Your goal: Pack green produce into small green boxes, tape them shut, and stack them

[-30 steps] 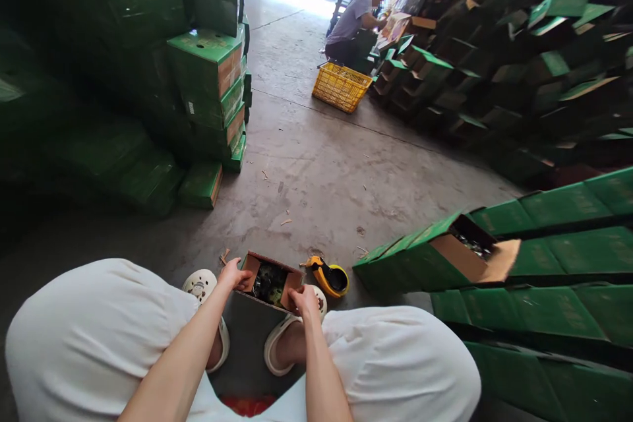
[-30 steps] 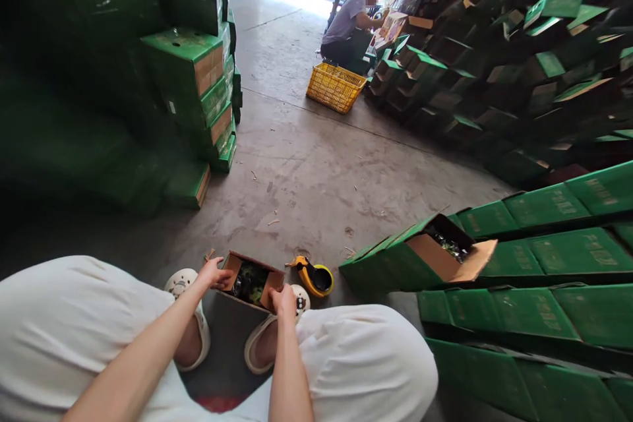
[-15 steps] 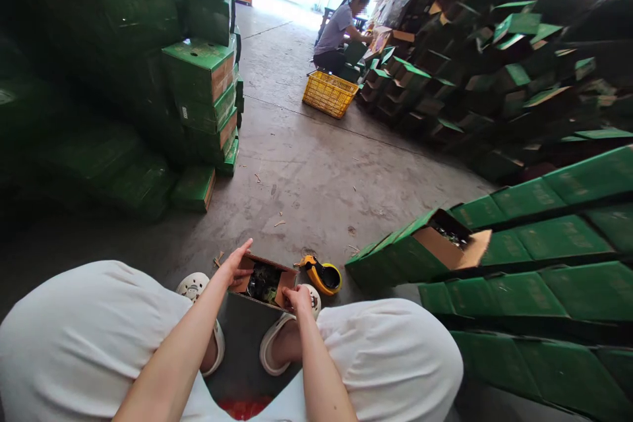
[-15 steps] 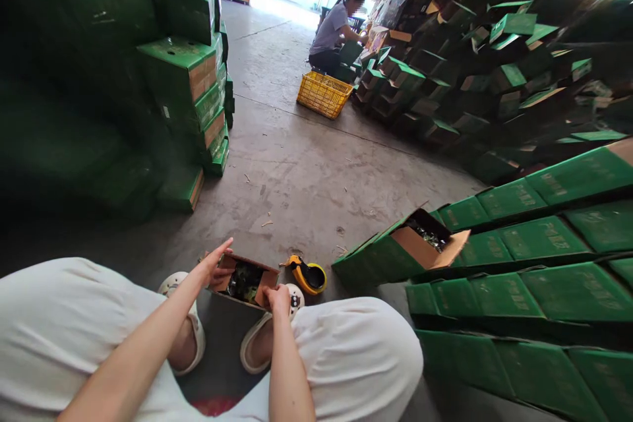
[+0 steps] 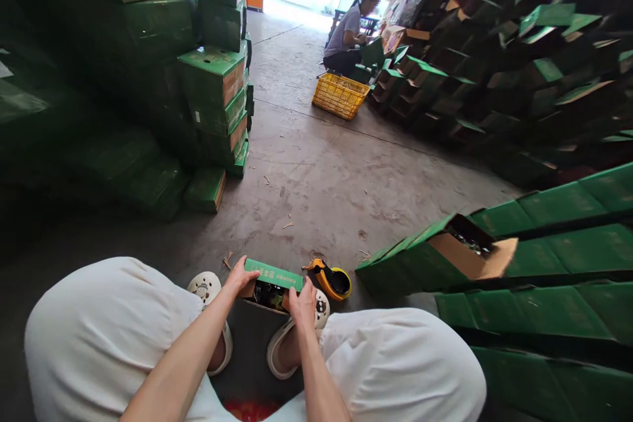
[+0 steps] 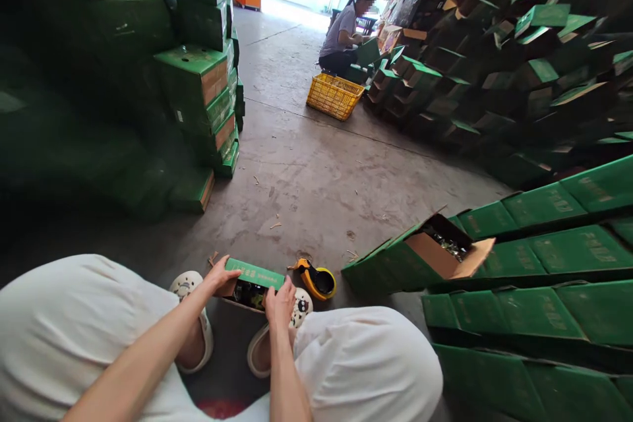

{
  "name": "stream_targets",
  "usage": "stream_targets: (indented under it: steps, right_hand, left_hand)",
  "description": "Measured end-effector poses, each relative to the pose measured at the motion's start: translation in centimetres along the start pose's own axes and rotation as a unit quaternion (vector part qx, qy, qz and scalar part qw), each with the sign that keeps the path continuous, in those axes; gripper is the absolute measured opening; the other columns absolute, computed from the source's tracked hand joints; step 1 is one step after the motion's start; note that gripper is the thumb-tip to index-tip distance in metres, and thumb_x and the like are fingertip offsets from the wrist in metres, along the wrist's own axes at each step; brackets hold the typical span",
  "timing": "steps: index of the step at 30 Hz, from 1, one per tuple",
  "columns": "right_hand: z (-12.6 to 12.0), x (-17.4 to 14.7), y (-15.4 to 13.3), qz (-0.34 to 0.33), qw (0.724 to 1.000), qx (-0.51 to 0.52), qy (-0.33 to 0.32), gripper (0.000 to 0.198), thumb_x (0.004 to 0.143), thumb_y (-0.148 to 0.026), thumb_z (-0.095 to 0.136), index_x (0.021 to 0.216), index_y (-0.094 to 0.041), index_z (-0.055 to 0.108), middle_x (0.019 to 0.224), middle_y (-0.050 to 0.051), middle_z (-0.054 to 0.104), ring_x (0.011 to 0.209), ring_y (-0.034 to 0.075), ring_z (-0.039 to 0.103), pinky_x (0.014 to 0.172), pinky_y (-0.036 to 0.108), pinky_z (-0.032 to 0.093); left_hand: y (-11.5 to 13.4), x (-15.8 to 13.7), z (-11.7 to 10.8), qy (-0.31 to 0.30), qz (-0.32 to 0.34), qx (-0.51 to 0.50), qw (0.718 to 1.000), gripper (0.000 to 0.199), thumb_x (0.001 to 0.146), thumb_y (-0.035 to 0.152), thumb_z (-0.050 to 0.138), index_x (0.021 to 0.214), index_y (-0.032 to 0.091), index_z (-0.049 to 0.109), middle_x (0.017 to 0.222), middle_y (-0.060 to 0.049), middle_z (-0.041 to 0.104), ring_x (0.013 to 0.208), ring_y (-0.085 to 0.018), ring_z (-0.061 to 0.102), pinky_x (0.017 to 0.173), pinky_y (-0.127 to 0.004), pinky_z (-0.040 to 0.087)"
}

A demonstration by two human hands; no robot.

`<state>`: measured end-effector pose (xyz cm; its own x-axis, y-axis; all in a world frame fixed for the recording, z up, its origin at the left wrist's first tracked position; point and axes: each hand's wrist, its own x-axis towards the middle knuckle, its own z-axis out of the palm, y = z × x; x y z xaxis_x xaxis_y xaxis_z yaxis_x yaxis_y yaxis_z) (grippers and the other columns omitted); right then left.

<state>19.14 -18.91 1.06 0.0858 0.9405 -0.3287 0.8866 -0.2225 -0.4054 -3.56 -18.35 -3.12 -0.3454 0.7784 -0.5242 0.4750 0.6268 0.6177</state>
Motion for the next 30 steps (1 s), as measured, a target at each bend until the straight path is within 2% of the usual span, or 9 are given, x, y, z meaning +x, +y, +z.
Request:
stream_targets:
  steps: [2,4,8,12,15,20,24,27,30]
  right_hand:
    - [0.8,-1.6,-0.6,-0.111,0.991,-0.07,-0.014,0.069,0.098,-0.041,0.054,0.162,-0.015,0.047,0.166,0.02,0.044,0.158,0.036,0.033,0.124,0.055,0.032]
    - [1.8,-2.9,-1.1,-0.201,0.969,-0.137,-0.036,0.081,0.099,-0.059,0.053,0.167,-0.019,0.037,0.171,0.017,0.035,0.162,0.039,0.023,0.126,0.067,0.021]
    - [3.3,-2.5,-1.7,-0.251,0.951,-0.179,0.017,0.078,0.107,-0.067,0.036,0.165,-0.015,0.042,0.169,0.018,0.038,0.16,0.036,0.029,0.129,0.067,0.009]
    - [4.3,0.9,-2.1,-0.276,0.942,-0.185,0.042,0.075,0.109,-0.064,0.034,0.163,-0.013,0.044,0.167,0.02,0.041,0.157,0.035,0.036,0.128,0.065,0.015]
    - [5.0,2.7,-2.0,-0.275,0.942,-0.187,0.049,0.068,0.109,-0.062,0.037,0.164,-0.022,0.042,0.166,0.015,0.045,0.154,0.035,0.039,0.126,0.065,0.018]
    - [5.8,2.8,-1.4,-0.29,0.941,-0.166,0.05,0.055,0.11,-0.057,0.041,0.162,-0.039,0.044,0.166,0.007,0.048,0.15,0.035,0.043,0.125,0.069,0.013]
    - [6.0,2.6,-1.2,-0.284,0.946,-0.154,0.027,0.054,0.11,-0.053,0.041,0.163,-0.041,0.041,0.168,0.003,0.043,0.154,0.032,0.039,0.127,0.068,0.014]
    - [5.8,2.7,-1.2,-0.29,0.944,-0.155,0.007,0.057,0.112,-0.045,0.036,0.167,-0.031,0.036,0.172,0.006,0.036,0.158,0.028,0.034,0.129,0.062,0.016]
    - [5.2,2.5,-1.3,-0.286,0.946,-0.149,0.005,0.063,0.111,-0.044,0.034,0.168,-0.016,0.033,0.173,0.012,0.031,0.16,0.025,0.03,0.132,0.054,0.015]
  left_hand:
    - [0.0,0.1,-0.1,-0.006,0.007,-0.016,1.0,0.08,0.08,0.036,0.083,0.151,0.017,0.051,0.149,-0.016,0.064,0.139,-0.028,0.06,0.111,-0.032,0.046]
    - [-0.1,0.3,-0.2,-0.012,0.008,-0.028,1.0,0.077,0.082,0.033,0.081,0.15,0.014,0.051,0.149,-0.017,0.064,0.138,-0.026,0.061,0.11,-0.03,0.046]
    - [-0.2,0.7,-0.5,-0.029,0.008,-0.039,0.999,0.076,0.08,0.032,0.083,0.148,0.014,0.054,0.142,-0.016,0.069,0.129,-0.028,0.067,0.106,-0.031,0.05]
    - [-0.4,1.5,-0.8,-0.035,0.002,-0.04,0.999,0.078,0.074,0.038,0.088,0.144,0.018,0.059,0.134,-0.013,0.074,0.123,-0.03,0.07,0.104,-0.035,0.053]
    - [-0.4,2.0,-1.0,-0.034,-0.002,-0.027,0.999,0.077,0.076,0.038,0.086,0.146,0.02,0.059,0.139,-0.013,0.072,0.129,-0.031,0.067,0.108,-0.037,0.051]
    - [1.1,0.5,0.2,-0.018,0.024,0.024,0.999,0.086,0.086,0.024,0.07,0.164,0.016,0.037,0.167,-0.018,0.044,0.156,-0.032,0.041,0.126,-0.045,0.035]
    - [2.2,-2.8,2.5,-0.026,0.172,0.216,0.961,0.084,0.084,0.01,0.058,0.165,0.016,0.036,0.177,-0.015,0.018,0.166,-0.033,0.003,0.133,-0.057,0.011]
    - [1.7,-4.2,3.3,-0.095,0.231,0.315,0.916,0.114,0.071,0.013,0.075,0.171,0.016,0.019,0.178,-0.017,0.007,0.165,-0.036,-0.001,0.133,-0.058,0.011]
    - [0.8,-4.1,3.3,-0.088,0.253,0.333,0.904,0.139,0.059,0.023,0.091,0.172,0.021,0.009,0.178,-0.019,0.0,0.165,-0.037,0.001,0.133,-0.057,0.015]
